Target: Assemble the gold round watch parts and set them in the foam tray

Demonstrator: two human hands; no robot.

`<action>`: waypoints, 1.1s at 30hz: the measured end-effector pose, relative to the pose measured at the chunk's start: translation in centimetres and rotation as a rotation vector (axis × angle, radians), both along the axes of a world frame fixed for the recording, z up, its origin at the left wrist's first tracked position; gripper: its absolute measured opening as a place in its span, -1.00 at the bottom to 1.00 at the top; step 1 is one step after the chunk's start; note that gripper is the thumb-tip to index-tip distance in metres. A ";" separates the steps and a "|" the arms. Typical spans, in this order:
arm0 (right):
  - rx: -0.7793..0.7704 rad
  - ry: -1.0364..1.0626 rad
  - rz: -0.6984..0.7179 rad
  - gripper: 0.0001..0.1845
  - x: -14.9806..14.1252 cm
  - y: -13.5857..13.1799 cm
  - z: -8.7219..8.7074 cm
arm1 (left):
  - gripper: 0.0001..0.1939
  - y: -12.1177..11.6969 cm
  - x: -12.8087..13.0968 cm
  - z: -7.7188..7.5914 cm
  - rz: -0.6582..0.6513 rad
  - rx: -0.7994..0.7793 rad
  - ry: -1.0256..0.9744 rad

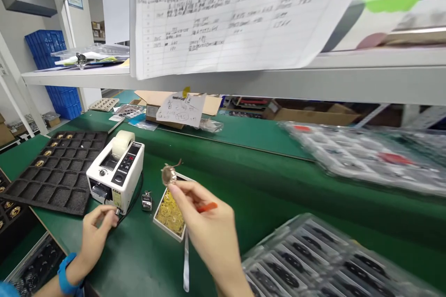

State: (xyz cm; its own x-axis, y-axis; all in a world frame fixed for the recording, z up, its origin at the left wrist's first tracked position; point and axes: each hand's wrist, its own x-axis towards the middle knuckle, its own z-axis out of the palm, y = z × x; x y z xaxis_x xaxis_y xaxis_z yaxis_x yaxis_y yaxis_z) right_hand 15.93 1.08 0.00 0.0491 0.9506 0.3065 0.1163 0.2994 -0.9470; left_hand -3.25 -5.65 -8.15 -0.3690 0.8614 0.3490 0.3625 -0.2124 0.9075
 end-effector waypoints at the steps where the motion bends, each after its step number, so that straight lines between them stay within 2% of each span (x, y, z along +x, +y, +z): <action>1: 0.025 0.004 -0.043 -0.70 0.4 0.1 0.1 | -0.68 -0.4 -0.7 -0.4 0.037 -0.118 -0.194; 3: 0.032 0.030 -0.086 -0.74 1.3 0.2 0.2 | -0.57 -0.3 -2.0 -0.7 0.073 -0.268 -0.491; 6: 0.038 0.078 -0.157 -0.78 2.5 -0.1 0.5 | -0.51 0.8 -3.6 -0.6 0.071 -0.308 -0.660; 10: 0.042 0.071 -0.220 -0.80 3.4 -0.9 1.1 | -0.48 1.0 -4.6 -1.1 0.090 -0.263 -0.653; 15: 0.079 0.109 -0.313 -0.76 3.5 -1.2 1.8 | -0.45 0.0 -5.5 -2.5 0.067 -0.320 -0.625; 18: 0.064 0.119 -0.289 -0.75 3.3 -1.4 1.9 | -0.46 0.7 -5.2 -2.2 0.081 -0.289 -0.521; 21: 0.091 0.100 -0.271 -0.77 3.5 -1.7 2.0 | -0.60 1.6 -4.3 -0.5 0.140 -0.163 -0.435; 23: 0.123 0.087 -0.209 -0.78 3.7 -1.7 2.1 | -0.72 2.2 -3.6 1.2 0.119 -0.064 -0.314; 25: 0.149 0.081 -0.085 -0.78 3.9 -1.6 2.2 | -0.81 2.8 -3.2 3.0 -0.003 -0.015 -0.026; 28: 0.149 0.094 0.108 -0.75 4.1 -1.0 2.3 | -0.84 3.7 -2.6 6.0 -0.184 -0.051 0.410; 30: 0.099 0.126 0.217 -0.73 4.1 -0.8 2.4 | -0.83 4.0 -1.9 7.9 -0.266 -0.062 0.435; 33: -0.030 0.164 0.357 -0.70 3.9 -0.7 2.6 | -0.77 3.9 -0.1 10.5 -0.492 0.018 0.298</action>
State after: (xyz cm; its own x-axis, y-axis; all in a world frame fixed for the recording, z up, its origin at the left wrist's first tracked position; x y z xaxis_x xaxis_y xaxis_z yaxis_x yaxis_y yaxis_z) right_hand 19.81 0.42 2.65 -0.2401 0.9253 0.2937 -0.1433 0.2655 -0.9534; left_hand -3.39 -1.77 2.38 0.1903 0.8998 0.3925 0.4565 -0.4351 0.7761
